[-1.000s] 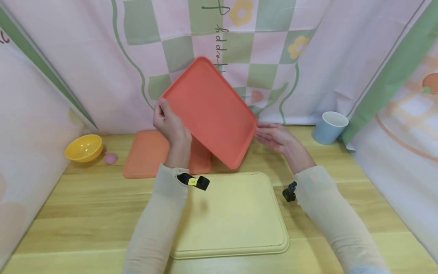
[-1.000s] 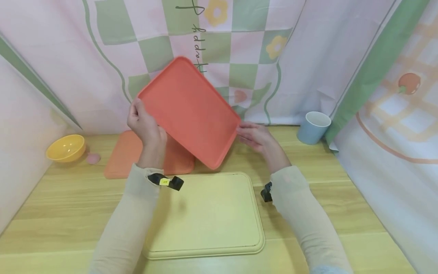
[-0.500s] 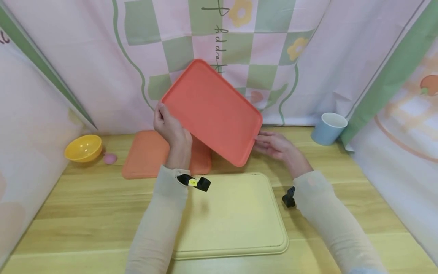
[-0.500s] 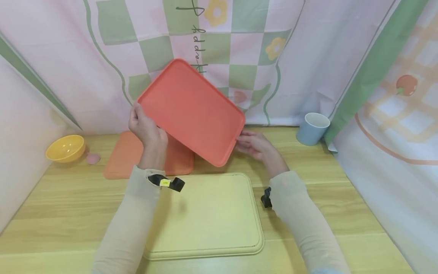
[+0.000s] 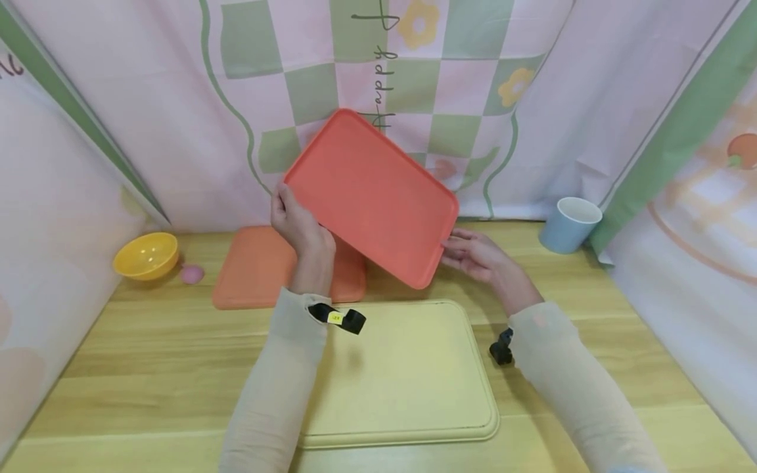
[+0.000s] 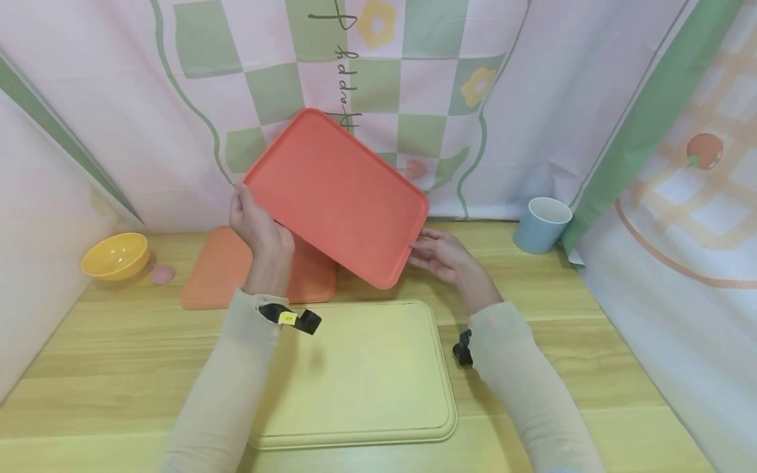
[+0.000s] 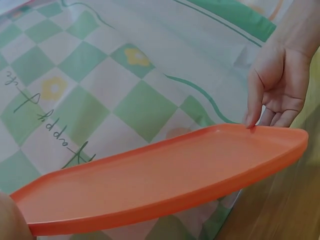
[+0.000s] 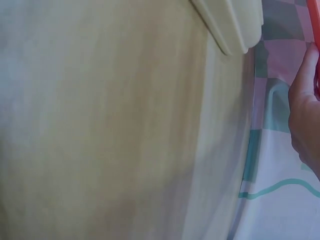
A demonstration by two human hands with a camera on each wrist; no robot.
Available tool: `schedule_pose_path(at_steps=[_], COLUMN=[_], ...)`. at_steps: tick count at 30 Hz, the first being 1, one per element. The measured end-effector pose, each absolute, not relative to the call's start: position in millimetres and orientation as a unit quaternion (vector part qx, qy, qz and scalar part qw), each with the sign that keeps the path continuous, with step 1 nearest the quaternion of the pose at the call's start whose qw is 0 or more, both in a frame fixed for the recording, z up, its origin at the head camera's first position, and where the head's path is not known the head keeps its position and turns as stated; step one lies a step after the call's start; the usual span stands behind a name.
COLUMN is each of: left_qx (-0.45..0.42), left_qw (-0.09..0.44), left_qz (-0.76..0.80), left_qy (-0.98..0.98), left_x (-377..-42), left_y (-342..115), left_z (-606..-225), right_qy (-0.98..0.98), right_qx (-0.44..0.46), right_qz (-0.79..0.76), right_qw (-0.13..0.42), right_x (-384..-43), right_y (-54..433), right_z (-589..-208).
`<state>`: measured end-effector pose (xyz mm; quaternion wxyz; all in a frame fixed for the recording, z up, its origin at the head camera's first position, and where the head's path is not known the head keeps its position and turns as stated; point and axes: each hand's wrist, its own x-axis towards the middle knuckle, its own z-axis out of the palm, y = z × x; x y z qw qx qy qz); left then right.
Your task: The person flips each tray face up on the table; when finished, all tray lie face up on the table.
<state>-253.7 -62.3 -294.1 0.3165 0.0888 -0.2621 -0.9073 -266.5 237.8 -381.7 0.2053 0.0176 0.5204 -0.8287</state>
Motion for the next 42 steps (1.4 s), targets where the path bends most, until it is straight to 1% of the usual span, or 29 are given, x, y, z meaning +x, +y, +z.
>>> schedule_pose_path(at_steps=[3,10,14,19,30,37,42], left_qx=[0.09,0.092,0.09,0.072,0.01,-0.037,-0.062], left_qw=[0.307,0.253,0.204,0.14,0.03,-0.012,-0.023], left_qz=[-0.907,-0.886,-0.853,-0.798,-0.71,-0.659,-0.639], left_qy=[-0.275,-0.378,-0.473,-0.582,-0.703,-0.751,-0.766], left_x=[-254,-259,-262,-265,-274,-280,-284], left_y=[-65,-80,-91,-97,-100,-94,-85], left_z=[-295,-297,-300,-310,-331,-342,-352], right_qy=[0.517,0.527,0.541,0.541,0.542,0.565,0.579], right_qx=[0.017,0.042,0.043,0.052,0.048,0.055,0.075], right_qz=[-0.832,-0.825,-0.816,-0.819,-0.82,-0.808,-0.797], right_qw=[0.201,0.199,0.199,0.184,0.176,0.159,0.156], right_x=[-266,-264,-259,-256,-258,-259,-262], right_y=[240,255,267,284,311,320,328], right_z=[-381,-374,-369,-363,-354,-346,-339])
